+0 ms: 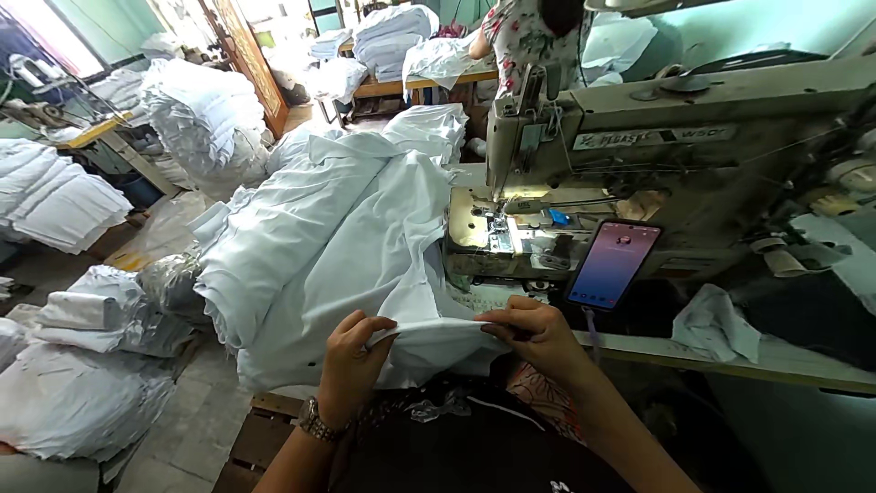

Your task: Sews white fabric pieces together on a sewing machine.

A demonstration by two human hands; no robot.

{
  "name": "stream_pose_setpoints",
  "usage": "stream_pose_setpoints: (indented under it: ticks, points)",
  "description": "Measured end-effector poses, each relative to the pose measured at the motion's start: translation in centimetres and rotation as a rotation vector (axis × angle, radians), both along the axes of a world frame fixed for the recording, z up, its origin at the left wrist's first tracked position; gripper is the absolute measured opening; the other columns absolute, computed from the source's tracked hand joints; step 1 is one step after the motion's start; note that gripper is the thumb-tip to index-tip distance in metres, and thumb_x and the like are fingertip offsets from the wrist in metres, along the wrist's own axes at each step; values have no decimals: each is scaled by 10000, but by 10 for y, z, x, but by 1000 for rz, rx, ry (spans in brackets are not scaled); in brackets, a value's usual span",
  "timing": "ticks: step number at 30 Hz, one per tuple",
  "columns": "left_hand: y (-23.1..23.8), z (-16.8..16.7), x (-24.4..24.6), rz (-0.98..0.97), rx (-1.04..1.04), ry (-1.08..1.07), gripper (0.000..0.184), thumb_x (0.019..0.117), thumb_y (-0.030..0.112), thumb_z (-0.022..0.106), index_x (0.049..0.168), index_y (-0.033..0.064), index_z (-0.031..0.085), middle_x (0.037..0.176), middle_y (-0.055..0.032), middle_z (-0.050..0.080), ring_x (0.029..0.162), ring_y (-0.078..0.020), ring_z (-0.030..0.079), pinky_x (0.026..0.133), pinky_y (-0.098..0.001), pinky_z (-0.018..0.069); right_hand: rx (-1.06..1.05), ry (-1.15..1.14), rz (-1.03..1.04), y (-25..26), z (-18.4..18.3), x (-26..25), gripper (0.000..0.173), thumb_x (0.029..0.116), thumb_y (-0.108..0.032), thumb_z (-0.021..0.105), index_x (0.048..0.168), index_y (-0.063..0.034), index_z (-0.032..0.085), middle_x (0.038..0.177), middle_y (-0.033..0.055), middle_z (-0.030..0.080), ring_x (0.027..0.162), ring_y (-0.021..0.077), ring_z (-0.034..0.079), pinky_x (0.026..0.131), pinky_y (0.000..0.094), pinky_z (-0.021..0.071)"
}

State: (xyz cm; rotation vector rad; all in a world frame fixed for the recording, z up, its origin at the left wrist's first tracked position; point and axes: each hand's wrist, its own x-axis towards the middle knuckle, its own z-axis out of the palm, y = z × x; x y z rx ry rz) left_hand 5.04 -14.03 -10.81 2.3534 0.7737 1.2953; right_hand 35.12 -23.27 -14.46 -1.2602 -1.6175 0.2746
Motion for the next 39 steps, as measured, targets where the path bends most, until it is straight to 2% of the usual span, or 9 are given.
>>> stream_pose_setpoints:
  ticks: [4, 6, 8, 11, 13, 16, 31, 36, 39]
  points:
    - [19, 22, 43, -170, -88, -115, 111, 999, 89, 603, 1058, 38, 682, 1067, -33, 664, 1044, -87, 631, 932, -276, 544, 45, -101, -49, 2, 3, -6, 140, 920, -268, 711, 974, -201, 821, 1110, 49, 713, 947, 132, 653, 824, 325, 567]
    - [36, 36, 80, -251, -128, -159, 153, 1029, 46, 515, 1093, -10, 642, 1025, -32, 683, 937, -39, 654, 849, -242, 567, -5, 32, 12, -1, 5, -8, 162, 932, -234, 702, 988, -121, 804, 1029, 8, 745, 945, 53, 673, 848, 234, 566]
    - [61, 49, 119, -206, -53, -19, 182, 1031, 82, 541, 1094, -1, 691, 1005, -55, 710, 919, -72, 674, 850, -277, 573, -112, 296, 79, -4, 8, -4, 237, 955, -182, 698, 1126, -26, 746, 891, -14, 739, 777, -24, 656, 736, 158, 560]
    - [110, 62, 183, -123, -26, 514, 202, 1032, 196, 582, 1112, 79, 726, 1022, -118, 706, 951, -266, 695, 847, -496, 573, -197, 488, -18, 5, 1, 16, 460, 965, -171, 679, 1416, -118, 608, 724, -45, 650, 585, 14, 556, 573, 199, 504]
    - [136, 55, 228, -117, -82, 768, 224, 1023, 193, 590, 1135, 37, 705, 1114, -193, 697, 1057, -371, 682, 903, -594, 545, -226, 478, -128, 16, -5, 29, 369, 979, -173, 649, 1343, -115, 670, 822, -24, 678, 621, 13, 556, 581, 197, 494]
    - [153, 50, 270, -120, -132, 771, 287, 1006, 194, 622, 1195, -10, 693, 1218, -230, 679, 1173, -399, 638, 1004, -593, 488, -257, 493, -206, 33, -2, 38, 218, 1014, -168, 604, 1155, -86, 748, 991, -18, 749, 698, -10, 632, 624, 181, 532]
    - [189, 30, 283, -168, -228, 567, 348, 860, 278, 797, 1072, 12, 723, 1057, -197, 721, 1050, -347, 683, 942, -584, 521, -214, 539, -231, 53, -8, 30, 219, 1025, -179, 582, 1152, -93, 738, 962, -25, 732, 688, -7, 622, 613, 175, 527]
    - [202, 30, 280, -164, -110, 367, 278, 931, 114, 691, 1174, -23, 687, 1179, -216, 691, 1107, -356, 666, 985, -565, 510, -290, 567, -211, 62, -3, 35, 236, 1027, -175, 579, 1195, -90, 721, 920, -3, 710, 622, 24, 601, 551, 201, 519]
    - [193, 52, 249, -278, -26, 387, 171, 984, 73, 627, 1114, -17, 692, 1131, -177, 688, 990, -279, 693, 900, -476, 572, -160, 218, -347, 53, -6, 42, 303, 1066, -270, 510, 1203, -136, 744, 1027, 18, 745, 854, 57, 684, 786, 268, 576]
